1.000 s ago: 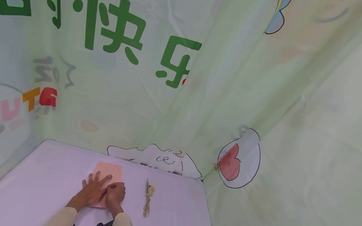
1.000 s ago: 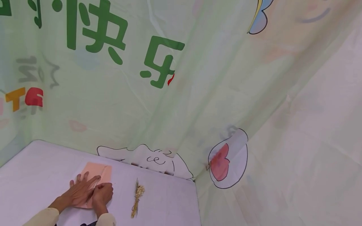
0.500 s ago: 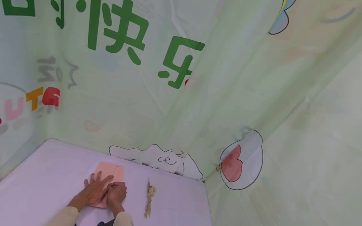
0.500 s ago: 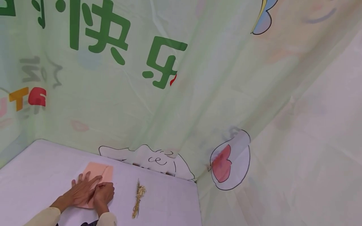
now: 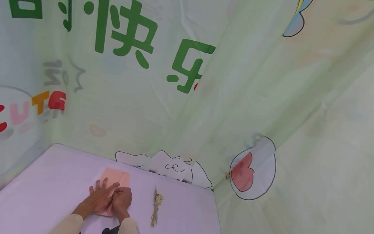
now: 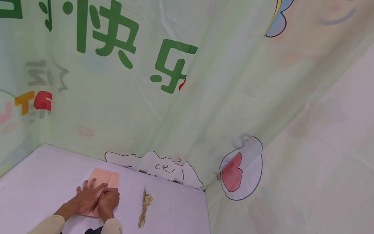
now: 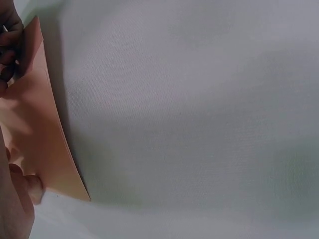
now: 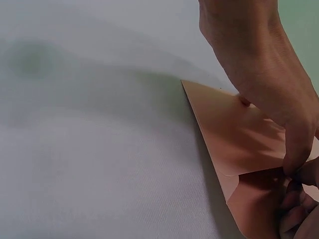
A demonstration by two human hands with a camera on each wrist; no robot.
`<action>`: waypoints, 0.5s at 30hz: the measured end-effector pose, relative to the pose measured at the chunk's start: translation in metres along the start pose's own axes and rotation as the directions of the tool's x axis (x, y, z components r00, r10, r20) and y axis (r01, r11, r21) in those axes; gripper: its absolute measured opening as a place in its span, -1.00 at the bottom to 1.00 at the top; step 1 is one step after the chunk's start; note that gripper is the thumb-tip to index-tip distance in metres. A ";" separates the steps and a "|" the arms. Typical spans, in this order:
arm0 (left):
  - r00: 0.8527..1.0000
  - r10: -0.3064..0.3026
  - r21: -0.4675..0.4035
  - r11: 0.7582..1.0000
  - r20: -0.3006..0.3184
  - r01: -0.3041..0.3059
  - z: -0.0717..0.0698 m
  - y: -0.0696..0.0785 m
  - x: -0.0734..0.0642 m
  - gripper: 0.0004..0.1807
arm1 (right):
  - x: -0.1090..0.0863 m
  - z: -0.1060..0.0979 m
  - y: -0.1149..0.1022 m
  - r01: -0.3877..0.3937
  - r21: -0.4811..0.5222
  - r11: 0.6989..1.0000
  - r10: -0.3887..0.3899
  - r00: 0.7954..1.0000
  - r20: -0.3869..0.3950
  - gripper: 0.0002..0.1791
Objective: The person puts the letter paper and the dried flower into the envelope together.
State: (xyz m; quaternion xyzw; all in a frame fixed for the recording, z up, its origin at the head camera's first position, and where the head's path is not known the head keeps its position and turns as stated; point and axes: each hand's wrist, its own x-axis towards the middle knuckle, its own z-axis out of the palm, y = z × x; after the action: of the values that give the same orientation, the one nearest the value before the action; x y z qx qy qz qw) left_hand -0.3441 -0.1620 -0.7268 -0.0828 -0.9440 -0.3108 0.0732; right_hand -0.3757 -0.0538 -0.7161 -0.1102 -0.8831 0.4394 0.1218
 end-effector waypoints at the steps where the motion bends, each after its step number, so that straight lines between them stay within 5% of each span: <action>1: 1.000 -0.002 -0.004 1.000 0.011 0.002 0.000 0.001 0.000 -0.47 | 0.001 -0.001 0.001 0.006 0.000 1.000 -0.006 1.000 -0.007 -0.73; 11: 1.000 0.004 -0.050 0.999 -0.020 -0.005 0.002 0.002 0.003 -0.49 | 0.006 -0.017 0.001 0.114 0.019 0.993 -0.112 0.991 -0.075 -0.81; 15: 0.999 -0.030 -0.040 0.999 0.020 0.031 -0.003 0.001 0.003 -0.43 | 0.015 -0.030 0.005 0.201 -0.013 0.980 -0.199 0.957 -0.210 -0.82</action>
State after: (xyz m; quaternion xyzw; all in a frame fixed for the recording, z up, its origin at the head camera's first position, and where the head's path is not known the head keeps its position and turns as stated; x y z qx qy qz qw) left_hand -0.3466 -0.1628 -0.7238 -0.0729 -0.9394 -0.3300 0.0575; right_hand -0.3803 -0.0241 -0.7011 -0.0656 -0.8702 0.4143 0.2586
